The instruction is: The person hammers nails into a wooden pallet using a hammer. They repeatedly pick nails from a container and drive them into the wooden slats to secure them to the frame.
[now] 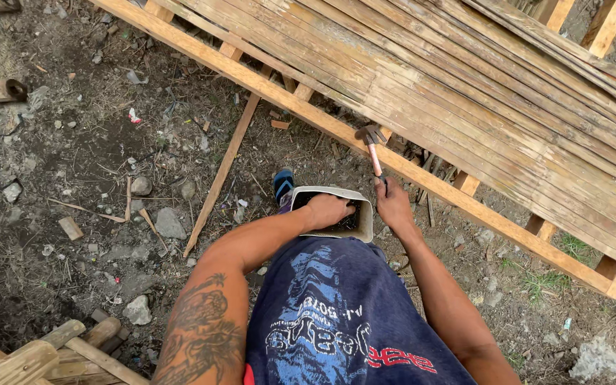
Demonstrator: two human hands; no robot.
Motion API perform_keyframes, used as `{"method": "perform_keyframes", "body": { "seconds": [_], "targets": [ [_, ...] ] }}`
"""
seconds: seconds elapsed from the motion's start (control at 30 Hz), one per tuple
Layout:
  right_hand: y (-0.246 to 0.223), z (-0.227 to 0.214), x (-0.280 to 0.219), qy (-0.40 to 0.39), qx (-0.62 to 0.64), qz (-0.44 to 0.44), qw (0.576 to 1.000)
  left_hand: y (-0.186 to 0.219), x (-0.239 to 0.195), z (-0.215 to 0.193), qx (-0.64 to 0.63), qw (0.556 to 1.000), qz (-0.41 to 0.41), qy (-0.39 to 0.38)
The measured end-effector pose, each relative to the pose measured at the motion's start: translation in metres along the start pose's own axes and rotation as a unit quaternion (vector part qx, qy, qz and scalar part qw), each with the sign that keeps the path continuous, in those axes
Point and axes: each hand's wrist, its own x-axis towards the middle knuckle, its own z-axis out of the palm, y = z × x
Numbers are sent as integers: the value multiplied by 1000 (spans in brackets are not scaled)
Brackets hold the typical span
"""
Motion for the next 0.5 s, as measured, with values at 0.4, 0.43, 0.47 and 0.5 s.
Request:
{"method": "perform_keyframes", "body": {
  "seconds": [0.4, 0.43, 0.47, 0.5],
  "targets": [
    [-99, 39, 72, -32, 18, 51, 998, -94, -70, -140, -257, 938, -15, 232],
    [-108, 43, 78, -25, 18, 50, 998, -112, -68, -152, -270, 920, -9, 284],
    [-117, 46, 82, -18, 17, 49, 998, -132, -65, -164, -283, 899, -2, 334],
    [-123, 50, 83, -15, 22, 58, 998, -153, -60, -175, -293, 892, -46, 340]
  ]
}}
